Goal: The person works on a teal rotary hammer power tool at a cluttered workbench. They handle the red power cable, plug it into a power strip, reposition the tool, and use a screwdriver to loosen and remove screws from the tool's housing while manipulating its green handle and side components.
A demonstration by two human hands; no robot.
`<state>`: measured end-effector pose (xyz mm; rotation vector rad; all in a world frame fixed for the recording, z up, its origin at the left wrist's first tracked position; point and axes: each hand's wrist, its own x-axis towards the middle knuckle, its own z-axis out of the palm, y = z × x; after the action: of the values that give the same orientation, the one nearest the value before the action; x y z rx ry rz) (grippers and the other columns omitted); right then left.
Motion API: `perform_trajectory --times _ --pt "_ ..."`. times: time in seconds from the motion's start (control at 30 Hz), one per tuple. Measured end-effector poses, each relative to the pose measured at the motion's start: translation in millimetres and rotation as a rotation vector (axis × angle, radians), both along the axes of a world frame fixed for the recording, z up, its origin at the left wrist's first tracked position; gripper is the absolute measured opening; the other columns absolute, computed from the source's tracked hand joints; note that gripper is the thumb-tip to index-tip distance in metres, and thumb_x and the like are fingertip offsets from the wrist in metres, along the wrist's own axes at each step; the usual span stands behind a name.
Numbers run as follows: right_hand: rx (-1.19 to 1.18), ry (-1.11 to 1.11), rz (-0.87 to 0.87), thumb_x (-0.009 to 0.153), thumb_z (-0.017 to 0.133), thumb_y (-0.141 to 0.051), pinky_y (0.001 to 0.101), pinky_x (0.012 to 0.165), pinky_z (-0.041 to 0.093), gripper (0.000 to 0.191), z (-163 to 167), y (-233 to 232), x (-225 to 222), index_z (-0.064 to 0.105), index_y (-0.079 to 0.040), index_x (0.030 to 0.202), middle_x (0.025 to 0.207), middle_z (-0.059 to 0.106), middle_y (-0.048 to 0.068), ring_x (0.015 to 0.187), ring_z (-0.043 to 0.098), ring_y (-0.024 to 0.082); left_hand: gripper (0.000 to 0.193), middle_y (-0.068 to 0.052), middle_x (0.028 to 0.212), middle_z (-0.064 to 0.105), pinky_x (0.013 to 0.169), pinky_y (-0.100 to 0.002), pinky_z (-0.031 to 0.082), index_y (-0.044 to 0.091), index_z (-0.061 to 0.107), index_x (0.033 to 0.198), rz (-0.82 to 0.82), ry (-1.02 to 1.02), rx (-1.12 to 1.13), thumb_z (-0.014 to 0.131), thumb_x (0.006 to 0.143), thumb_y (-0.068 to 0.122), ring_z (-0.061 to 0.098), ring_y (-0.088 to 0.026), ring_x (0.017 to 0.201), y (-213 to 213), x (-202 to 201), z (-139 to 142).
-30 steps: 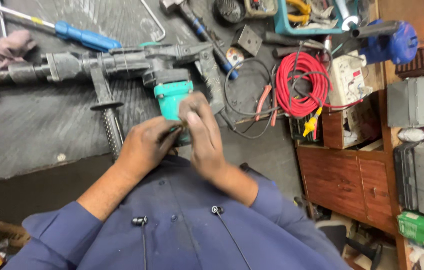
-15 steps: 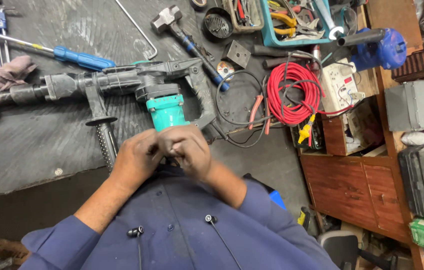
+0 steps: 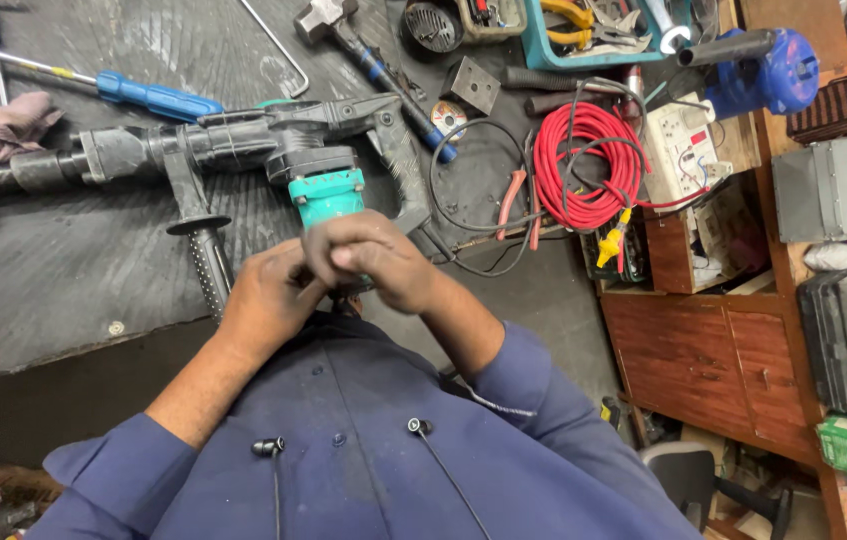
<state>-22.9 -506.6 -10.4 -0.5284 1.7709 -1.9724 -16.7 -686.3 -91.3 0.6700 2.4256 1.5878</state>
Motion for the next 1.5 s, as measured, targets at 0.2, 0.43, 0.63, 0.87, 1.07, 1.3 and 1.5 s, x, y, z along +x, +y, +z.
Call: perform_trajectory --times 0.2,0.43,0.63,0.87,1.07,1.3,1.5 --pt "0.000 0.155 -0.367 0.097 0.045 -0.026 0.0286 0.072 0.036 0.024 -24.8 -5.3 28.3 0.042 -0.005 0.087 0.080 0.043 0.004 0.077 0.040 0.014 0.018 -0.011 0.081 0.067 0.060 -0.036 0.052 0.002 0.071 0.100 -0.009 -0.015 -0.001 0.076 0.086 0.012 0.066 -0.025 0.064 0.5 -0.8 1.8" --pt "-0.163 0.136 -0.111 0.104 0.046 -0.030 0.0280 0.077 0.037 0.028 -24.4 0.5 12.8 0.047 -0.003 0.098 0.088 0.046 0.003 0.082 0.044 0.012 0.022 -0.001 0.076 0.061 0.058 -0.026 0.044 0.006 0.069 0.110 0.098 -0.154 0.186 0.073 0.089 0.012 0.054 -0.010 0.065 -3.9 3.8 -11.5" --pt "0.033 0.246 -0.384 0.114 0.038 -0.058 0.0269 0.089 0.038 0.055 -23.0 -16.1 34.3 0.047 -0.005 0.105 0.101 0.046 0.005 0.094 0.043 0.014 0.028 0.007 0.073 0.049 0.056 -0.024 0.033 0.011 0.068 0.121 0.188 -0.130 0.430 0.074 0.094 0.017 0.042 -0.003 0.063 -28.3 -4.2 35.3" --pt "-0.391 -0.012 -0.027 0.071 0.056 -0.094 0.0166 0.070 0.038 0.089 -17.5 -2.6 3.7 0.046 -0.010 0.100 0.094 0.043 -0.006 0.081 0.043 0.001 0.045 -0.004 0.093 0.068 0.060 -0.037 0.053 0.020 0.070 0.126 -0.328 0.819 -0.263 0.070 0.082 0.019 0.066 -0.022 0.077 -27.7 -34.9 108.6" --pt "-0.061 0.047 -0.210 0.079 0.086 -0.032 0.0229 0.081 0.045 0.058 -27.0 8.3 17.2 0.052 -0.004 0.118 0.102 0.052 -0.003 0.090 0.051 0.007 0.022 -0.002 0.092 0.068 0.055 -0.034 0.056 0.011 0.067 0.098 -0.470 0.881 -0.533 0.063 0.079 0.021 0.070 -0.020 0.080 -11.7 -44.9 129.9" --pt "0.099 0.242 -0.725 0.086 0.076 0.003 0.0248 0.084 0.048 0.021 -61.5 -3.8 48.1 0.063 -0.003 0.101 0.105 0.059 0.002 0.093 0.057 0.010 0.023 -0.002 0.073 0.067 0.051 -0.037 0.056 0.015 0.064 0.087 -0.474 0.762 -0.861 0.061 0.091 0.038 0.071 -0.020 0.066 12.5 -35.7 130.3" --pt "0.272 0.322 -0.642 0.092 0.075 -0.002 0.0281 0.088 0.053 0.025 -60.4 9.7 50.6 0.066 -0.001 0.114 0.106 0.069 0.005 0.097 0.063 0.015 0.029 -0.002 0.072 0.066 0.051 -0.037 0.054 0.016 0.061 0.097 -0.450 0.842 -0.792 0.060 0.090 0.044 0.070 -0.021 0.065 12.0 -42.4 140.0"
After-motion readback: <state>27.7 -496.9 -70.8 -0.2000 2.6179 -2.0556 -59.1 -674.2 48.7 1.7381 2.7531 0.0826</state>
